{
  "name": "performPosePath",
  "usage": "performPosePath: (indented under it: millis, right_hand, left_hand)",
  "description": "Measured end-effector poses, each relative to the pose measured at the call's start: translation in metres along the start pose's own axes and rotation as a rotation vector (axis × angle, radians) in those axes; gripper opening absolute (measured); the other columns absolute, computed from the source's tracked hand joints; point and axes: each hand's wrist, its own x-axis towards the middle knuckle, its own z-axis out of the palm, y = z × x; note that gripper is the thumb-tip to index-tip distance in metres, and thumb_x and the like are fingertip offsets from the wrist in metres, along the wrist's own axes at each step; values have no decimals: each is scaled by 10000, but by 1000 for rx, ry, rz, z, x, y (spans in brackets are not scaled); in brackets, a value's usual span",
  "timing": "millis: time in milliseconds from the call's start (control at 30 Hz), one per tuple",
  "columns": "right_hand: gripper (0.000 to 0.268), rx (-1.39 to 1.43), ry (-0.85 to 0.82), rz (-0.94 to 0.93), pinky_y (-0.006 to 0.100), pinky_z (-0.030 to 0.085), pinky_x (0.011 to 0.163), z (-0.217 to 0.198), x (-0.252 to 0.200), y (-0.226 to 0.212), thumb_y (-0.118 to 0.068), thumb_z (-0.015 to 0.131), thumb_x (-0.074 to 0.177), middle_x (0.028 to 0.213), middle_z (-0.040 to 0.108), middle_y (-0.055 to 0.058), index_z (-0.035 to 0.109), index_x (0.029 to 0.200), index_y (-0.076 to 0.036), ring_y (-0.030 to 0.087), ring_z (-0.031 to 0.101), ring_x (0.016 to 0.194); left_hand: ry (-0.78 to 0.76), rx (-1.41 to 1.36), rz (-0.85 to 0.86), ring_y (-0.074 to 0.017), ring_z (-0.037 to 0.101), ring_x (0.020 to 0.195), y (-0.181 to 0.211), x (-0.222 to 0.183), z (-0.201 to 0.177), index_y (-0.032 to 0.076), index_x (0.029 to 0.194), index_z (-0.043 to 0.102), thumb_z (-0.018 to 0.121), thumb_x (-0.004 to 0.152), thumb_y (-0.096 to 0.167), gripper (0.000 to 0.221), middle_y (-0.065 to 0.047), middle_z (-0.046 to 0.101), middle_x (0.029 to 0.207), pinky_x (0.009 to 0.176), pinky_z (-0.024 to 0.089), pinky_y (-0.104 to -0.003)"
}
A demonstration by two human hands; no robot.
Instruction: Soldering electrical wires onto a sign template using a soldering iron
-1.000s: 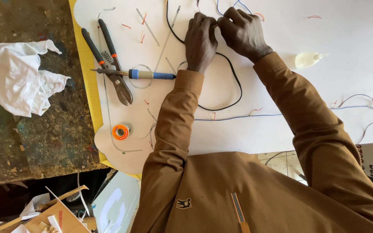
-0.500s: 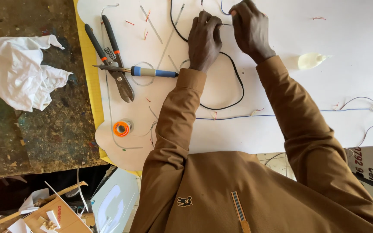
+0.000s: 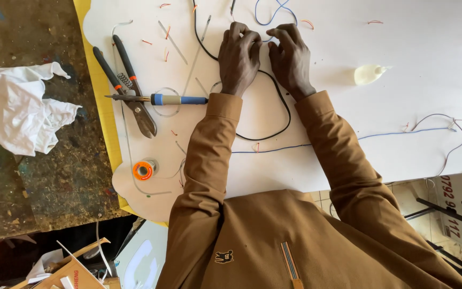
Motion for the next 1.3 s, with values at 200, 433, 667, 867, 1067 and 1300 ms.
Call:
performPosePath:
  millis: [200, 433, 667, 867, 1067, 1300]
  right_hand:
    - [140, -125, 41, -195, 404, 558, 643, 6, -1, 1, -41, 717, 1119, 1133, 720, 65, 844, 1062, -58, 279, 689, 896]
    - [336, -271, -48, -201, 442, 534, 523, 7, -11, 6, 40, 634, 903, 1220, 733, 24, 865, 1104, -98, 306, 604, 939]
    - [483, -168, -207, -59, 583, 599, 629, -17, -26, -19, 28, 557, 973, 1415, 681, 73, 710, 1424, -52, 386, 560, 1104]
    - [533, -78, -6, -96, 543, 557, 1099, -47, -51, -41, 91, 559, 984, 1421, 713, 218, 652, 1509, 66, 427, 571, 1307]
    - [235, 201, -34, -30, 452, 581, 943, -64, -91, -103, 5, 601, 1108, 1204, 812, 132, 790, 1245, -13, 345, 700, 1110]
    - [153, 568, -270, 23, 482, 659, 888, -52, -136, -142, -67, 716, 1163, 1106, 821, 159, 851, 1236, -81, 427, 761, 1075]
  left_hand:
    - [28, 80, 24, -313, 533, 859, 7, 4, -2, 122, 904, 679, 775, 869, 39, 132, -75, 511, 1049, 695, 510, -464]
    - [-34, 34, -27, -299, 575, 971, -21, -3, 8, 132, 954, 803, 872, 913, 99, 87, -58, 556, 1095, 761, 603, -421]
    - [-24, -11, 74, -344, 589, 1169, 22, -36, -66, 150, 1427, 712, 601, 833, -216, 707, -98, 565, 1308, 994, 600, -450]
    - [26, -142, 96, -326, 610, 1094, 56, -78, -120, 48, 1261, 693, 587, 1000, -58, 301, -111, 632, 1189, 993, 509, -437]
    - [-10, -295, -89, -293, 671, 1072, 92, -155, -170, 37, 1243, 731, 590, 1136, 128, 199, -143, 697, 1201, 892, 564, -403]
    - [224, -263, -306, -273, 746, 1065, 101, -227, -207, 85, 1229, 783, 674, 1120, 80, 154, -99, 736, 1107, 874, 667, -379]
